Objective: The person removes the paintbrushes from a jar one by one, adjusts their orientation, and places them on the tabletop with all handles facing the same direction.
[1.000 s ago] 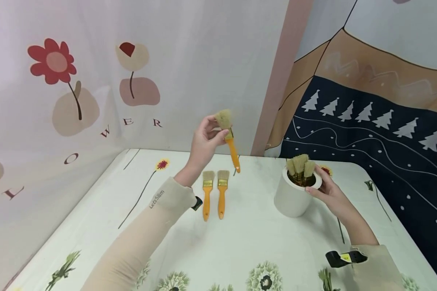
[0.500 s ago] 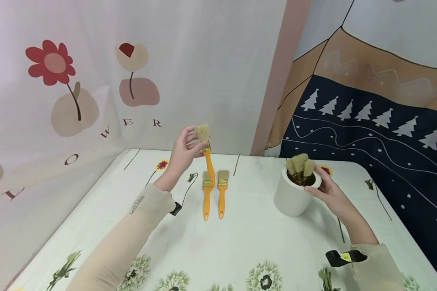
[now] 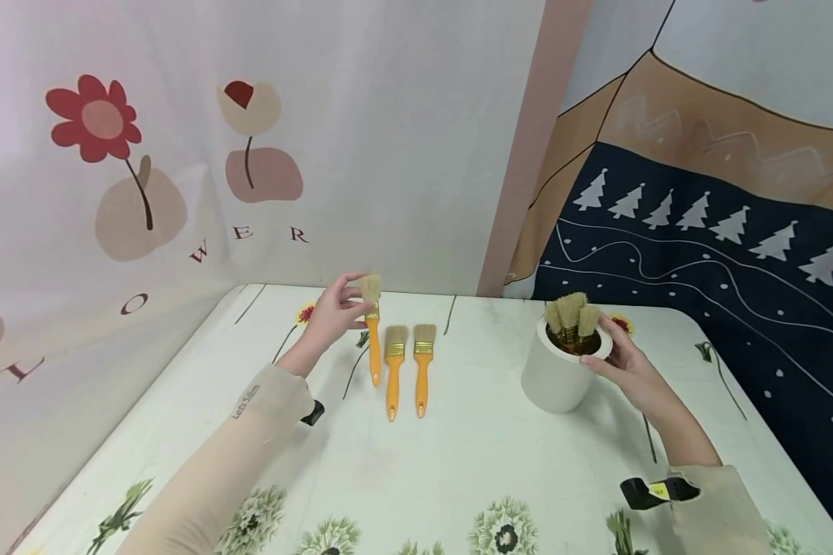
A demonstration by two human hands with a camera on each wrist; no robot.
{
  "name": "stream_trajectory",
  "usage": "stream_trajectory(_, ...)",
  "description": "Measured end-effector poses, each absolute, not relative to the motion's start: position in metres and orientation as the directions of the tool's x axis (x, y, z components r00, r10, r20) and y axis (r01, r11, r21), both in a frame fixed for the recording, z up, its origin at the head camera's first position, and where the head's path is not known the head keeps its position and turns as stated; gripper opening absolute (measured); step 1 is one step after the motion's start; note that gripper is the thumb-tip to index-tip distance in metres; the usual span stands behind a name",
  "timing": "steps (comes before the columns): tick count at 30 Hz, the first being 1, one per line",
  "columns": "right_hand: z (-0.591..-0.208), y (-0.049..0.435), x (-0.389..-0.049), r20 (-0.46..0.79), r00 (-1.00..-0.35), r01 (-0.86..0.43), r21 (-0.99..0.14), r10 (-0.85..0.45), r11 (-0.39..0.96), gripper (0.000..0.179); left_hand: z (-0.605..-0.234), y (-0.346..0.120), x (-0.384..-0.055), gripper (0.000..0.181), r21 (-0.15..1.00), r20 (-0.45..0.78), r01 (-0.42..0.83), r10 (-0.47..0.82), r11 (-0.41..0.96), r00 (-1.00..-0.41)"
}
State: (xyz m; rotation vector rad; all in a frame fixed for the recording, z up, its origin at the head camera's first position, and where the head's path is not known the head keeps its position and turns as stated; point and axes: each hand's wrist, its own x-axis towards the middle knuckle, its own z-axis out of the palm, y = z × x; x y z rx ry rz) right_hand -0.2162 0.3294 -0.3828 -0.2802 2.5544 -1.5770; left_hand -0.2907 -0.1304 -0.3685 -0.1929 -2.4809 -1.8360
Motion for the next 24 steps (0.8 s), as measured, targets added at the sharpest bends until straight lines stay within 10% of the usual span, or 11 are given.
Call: stream_trajectory(24, -0.383, 0.330, -0.217, -0.025, -0.975, -0.073, -0.902, -0.220, 0.425, 0.083, -0.419, -0.143, -0.305, 0.048, 0.833, -0.210, -0.157, 0.042, 0.530, -0.977)
